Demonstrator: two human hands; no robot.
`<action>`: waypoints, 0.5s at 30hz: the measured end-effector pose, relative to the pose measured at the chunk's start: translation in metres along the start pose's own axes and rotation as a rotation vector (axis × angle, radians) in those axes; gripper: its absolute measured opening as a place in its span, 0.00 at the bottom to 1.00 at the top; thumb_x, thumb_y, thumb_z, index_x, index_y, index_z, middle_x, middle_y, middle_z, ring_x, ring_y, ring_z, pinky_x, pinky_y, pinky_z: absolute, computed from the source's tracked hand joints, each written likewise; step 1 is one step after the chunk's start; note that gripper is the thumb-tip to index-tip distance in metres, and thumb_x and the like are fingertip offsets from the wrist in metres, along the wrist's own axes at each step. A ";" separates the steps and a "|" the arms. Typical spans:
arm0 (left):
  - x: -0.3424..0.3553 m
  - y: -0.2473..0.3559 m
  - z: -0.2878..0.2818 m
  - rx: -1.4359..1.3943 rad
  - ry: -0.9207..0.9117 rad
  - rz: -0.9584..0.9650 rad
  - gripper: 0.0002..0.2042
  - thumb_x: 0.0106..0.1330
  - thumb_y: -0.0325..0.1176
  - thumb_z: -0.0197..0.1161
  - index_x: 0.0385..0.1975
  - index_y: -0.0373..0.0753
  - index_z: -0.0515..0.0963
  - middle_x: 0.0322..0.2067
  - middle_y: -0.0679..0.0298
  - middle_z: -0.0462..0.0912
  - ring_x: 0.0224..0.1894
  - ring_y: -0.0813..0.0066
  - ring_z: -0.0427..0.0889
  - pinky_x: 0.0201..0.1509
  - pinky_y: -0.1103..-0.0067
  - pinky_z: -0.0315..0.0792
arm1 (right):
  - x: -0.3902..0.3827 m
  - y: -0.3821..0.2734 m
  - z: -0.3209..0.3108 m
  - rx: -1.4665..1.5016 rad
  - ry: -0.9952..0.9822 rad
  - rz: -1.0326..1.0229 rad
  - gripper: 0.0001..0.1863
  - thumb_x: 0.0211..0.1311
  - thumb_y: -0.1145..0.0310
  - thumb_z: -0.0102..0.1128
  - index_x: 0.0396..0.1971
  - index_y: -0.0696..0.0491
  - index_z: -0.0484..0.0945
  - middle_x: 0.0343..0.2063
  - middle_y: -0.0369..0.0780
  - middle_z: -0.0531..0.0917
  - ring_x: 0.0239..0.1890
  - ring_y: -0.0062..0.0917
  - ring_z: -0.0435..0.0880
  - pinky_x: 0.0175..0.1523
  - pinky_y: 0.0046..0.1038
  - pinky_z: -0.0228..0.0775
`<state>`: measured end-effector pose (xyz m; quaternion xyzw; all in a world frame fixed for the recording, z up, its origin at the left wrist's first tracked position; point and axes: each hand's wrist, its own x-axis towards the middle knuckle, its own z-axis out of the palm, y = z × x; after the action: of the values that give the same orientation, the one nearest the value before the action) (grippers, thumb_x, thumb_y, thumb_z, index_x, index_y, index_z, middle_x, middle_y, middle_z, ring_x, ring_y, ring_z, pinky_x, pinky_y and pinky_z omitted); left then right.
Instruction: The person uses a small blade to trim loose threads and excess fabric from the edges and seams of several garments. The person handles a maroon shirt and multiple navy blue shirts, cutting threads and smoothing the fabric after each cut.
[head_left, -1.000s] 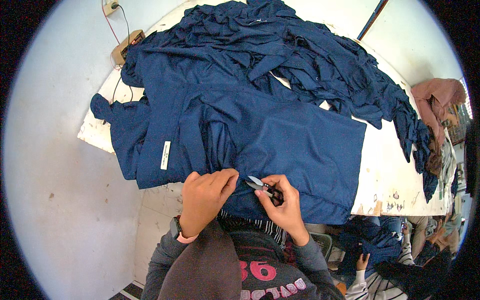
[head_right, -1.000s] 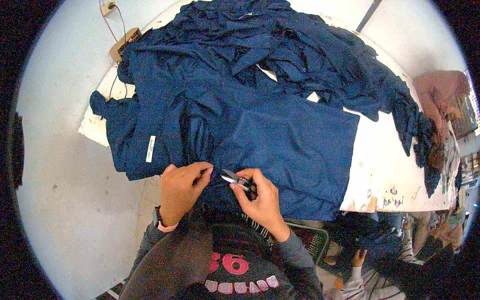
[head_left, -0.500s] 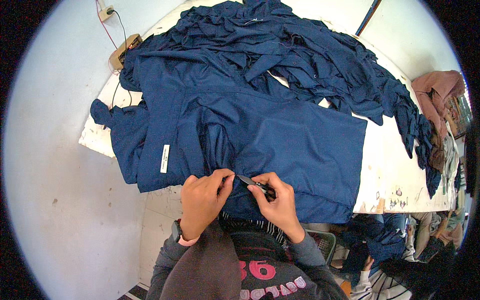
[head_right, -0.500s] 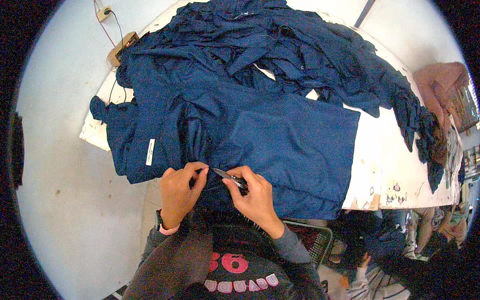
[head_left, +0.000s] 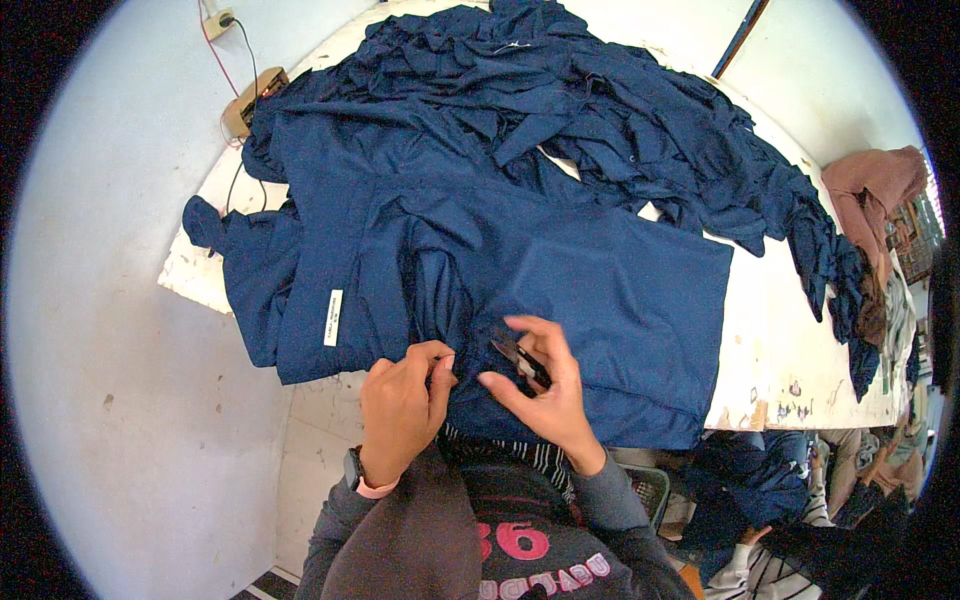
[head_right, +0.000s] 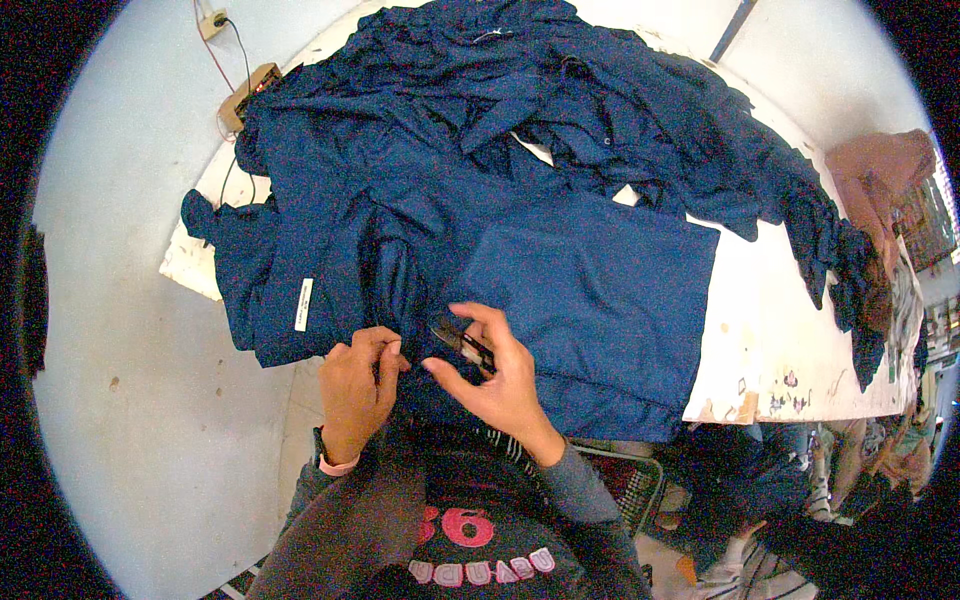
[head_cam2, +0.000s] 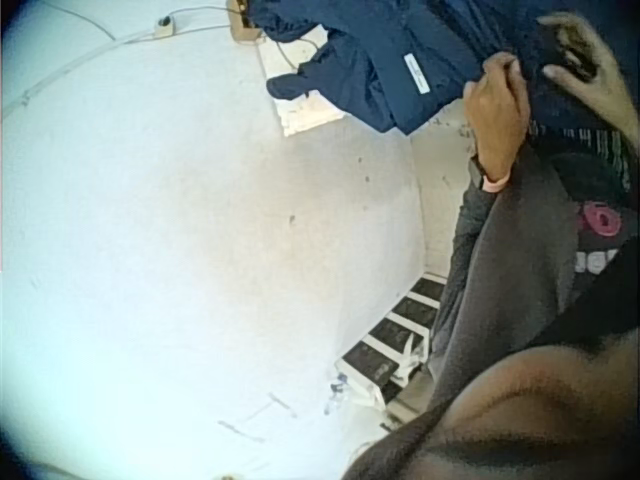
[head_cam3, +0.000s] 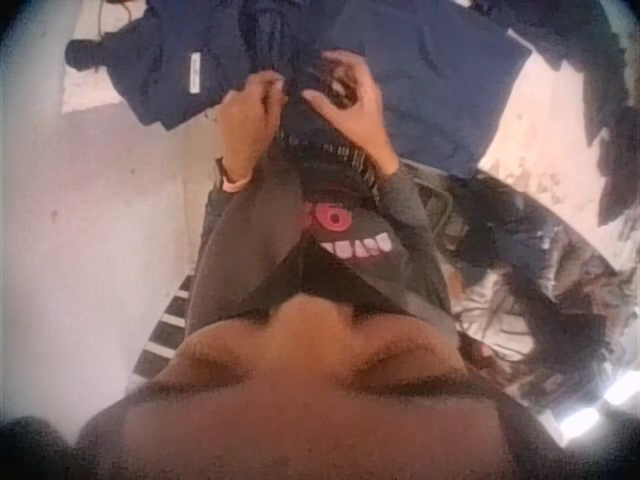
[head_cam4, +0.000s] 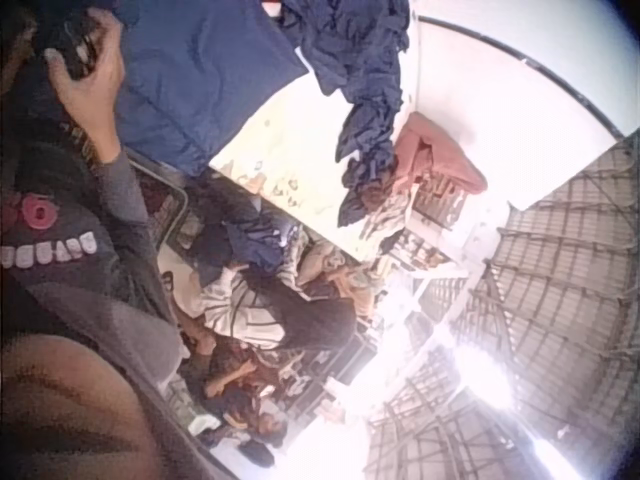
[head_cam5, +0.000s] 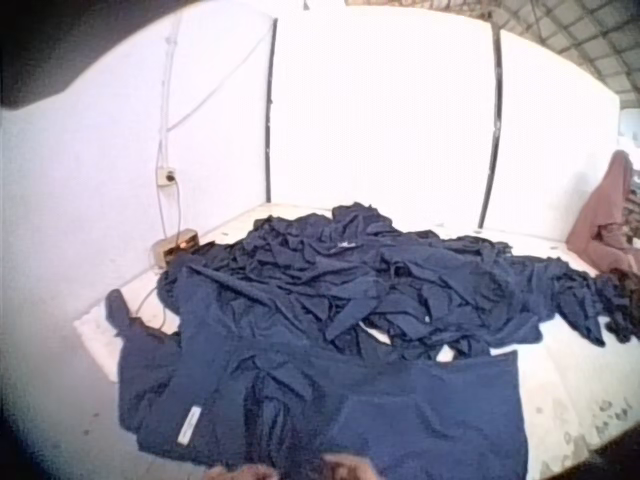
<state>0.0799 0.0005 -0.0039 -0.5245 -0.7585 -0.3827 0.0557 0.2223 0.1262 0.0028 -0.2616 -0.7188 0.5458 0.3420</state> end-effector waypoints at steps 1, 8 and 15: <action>-0.002 -0.002 0.000 -0.011 -0.017 -0.020 0.05 0.69 0.31 0.65 0.40 0.41 0.78 0.24 0.69 0.85 0.21 0.71 0.79 0.30 0.74 0.62 | 0.007 0.011 0.000 -0.078 -0.034 -0.084 0.10 0.61 0.71 0.72 0.40 0.55 0.84 0.28 0.37 0.85 0.30 0.17 0.81 0.35 0.22 0.71; -0.011 -0.002 -0.013 0.023 -0.015 0.003 0.15 0.63 0.35 0.71 0.47 0.41 0.79 0.41 0.68 0.87 0.36 0.67 0.80 0.44 0.69 0.66 | 0.044 0.024 -0.024 0.144 0.339 -0.134 0.03 0.69 0.75 0.63 0.36 0.57 0.84 0.30 0.33 0.86 0.29 0.12 0.75 0.34 0.20 0.67; -0.011 -0.004 -0.029 0.110 -0.098 0.067 0.21 0.58 0.37 0.75 0.52 0.44 0.80 0.41 0.76 0.86 0.45 0.71 0.78 0.51 0.69 0.64 | 0.067 0.012 -0.019 -0.069 -0.290 -0.154 0.12 0.64 0.74 0.62 0.47 0.51 0.86 0.36 0.37 0.90 0.36 0.20 0.87 0.43 0.25 0.77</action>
<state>0.0724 -0.0269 0.0094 -0.5637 -0.7624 -0.3122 0.0600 0.1947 0.1914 0.0079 -0.1358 -0.7968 0.5251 0.2663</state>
